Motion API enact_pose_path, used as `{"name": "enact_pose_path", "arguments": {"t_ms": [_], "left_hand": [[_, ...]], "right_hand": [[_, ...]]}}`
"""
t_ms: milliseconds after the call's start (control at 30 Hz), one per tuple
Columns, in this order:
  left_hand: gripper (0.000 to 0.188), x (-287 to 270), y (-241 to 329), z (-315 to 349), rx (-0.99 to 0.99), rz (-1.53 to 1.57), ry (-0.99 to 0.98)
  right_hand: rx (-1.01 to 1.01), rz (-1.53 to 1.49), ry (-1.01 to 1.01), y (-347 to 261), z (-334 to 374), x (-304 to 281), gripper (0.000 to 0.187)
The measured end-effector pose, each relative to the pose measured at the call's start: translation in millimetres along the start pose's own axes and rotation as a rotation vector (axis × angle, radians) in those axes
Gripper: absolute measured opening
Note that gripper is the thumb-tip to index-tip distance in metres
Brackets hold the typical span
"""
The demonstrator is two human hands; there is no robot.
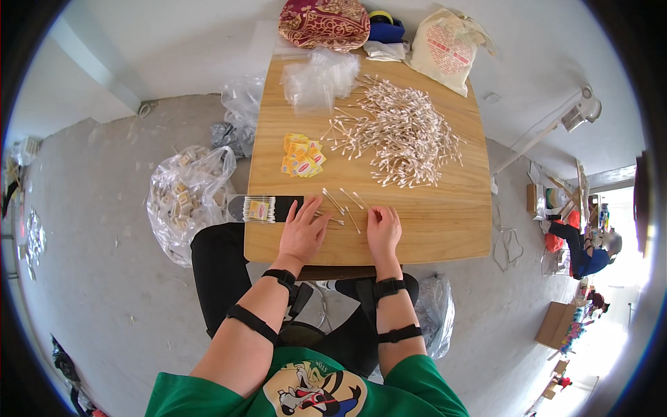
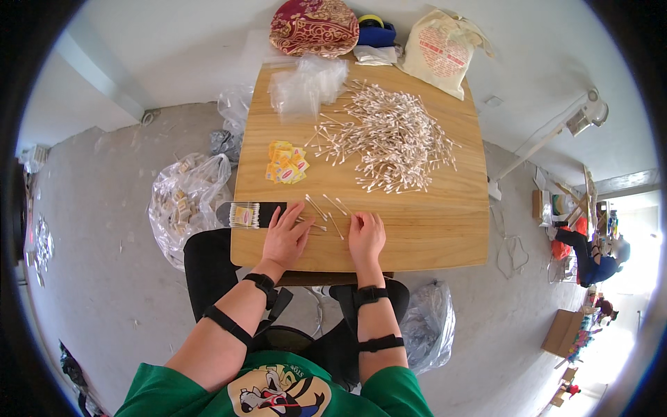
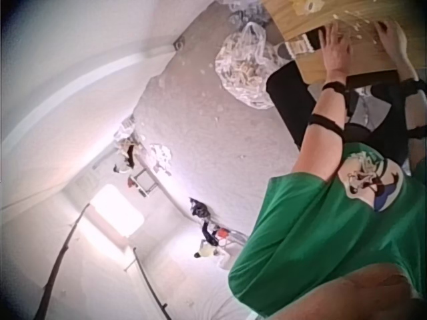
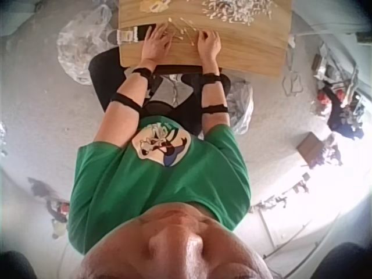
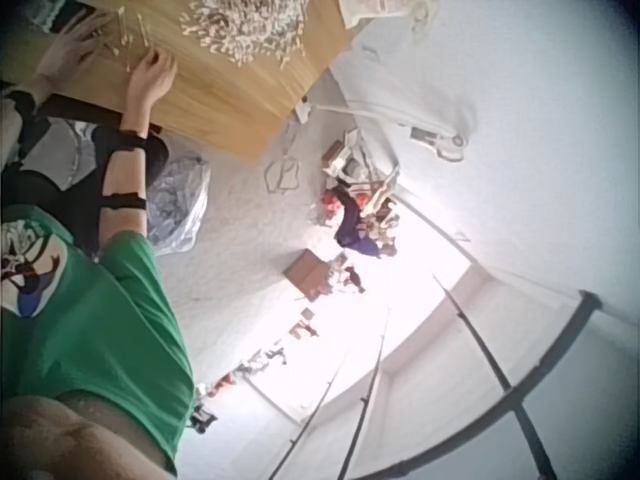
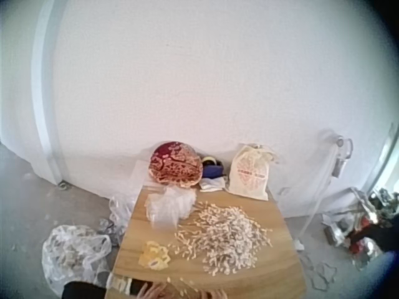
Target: Arranging cotton swabs in a row on a wooden table.
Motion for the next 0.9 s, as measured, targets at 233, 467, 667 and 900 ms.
{"name": "enact_pose_path", "arguments": {"t_ms": [233, 467, 667, 900], "left_hand": [[0.008, -0.4, -4.0, 2.6, -0.02, 0.063, 0.06], [0.009, -3.8, -0.9, 1.2, -0.002, 0.058, 0.056], [0.008, -1.8, -0.9, 1.9, 0.005, 0.074, 0.043], [0.011, -10.5, 5.2, 1.8, 0.067, 0.073, 0.009]], "right_hand": [[-0.126, 0.033, -0.128, -24.7, -12.5, 29.2, 0.008], [-0.226, 0.029, -0.169, -38.6, -9.0, 37.2, 0.009], [-0.201, -0.021, -0.21, -35.4, -16.0, 43.2, 0.006], [-0.116, -0.037, -0.144, -19.4, -1.9, 20.7, 0.01]]}}
Point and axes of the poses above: each hand's wrist, its own z-axis away from the middle knuckle, its own x-axis out of the palm, y = z × x, the point moved 8 cm from there along -z, towards the middle knuckle, and after that the axes turned 15 degrees about -z, right-handed, at the moved point
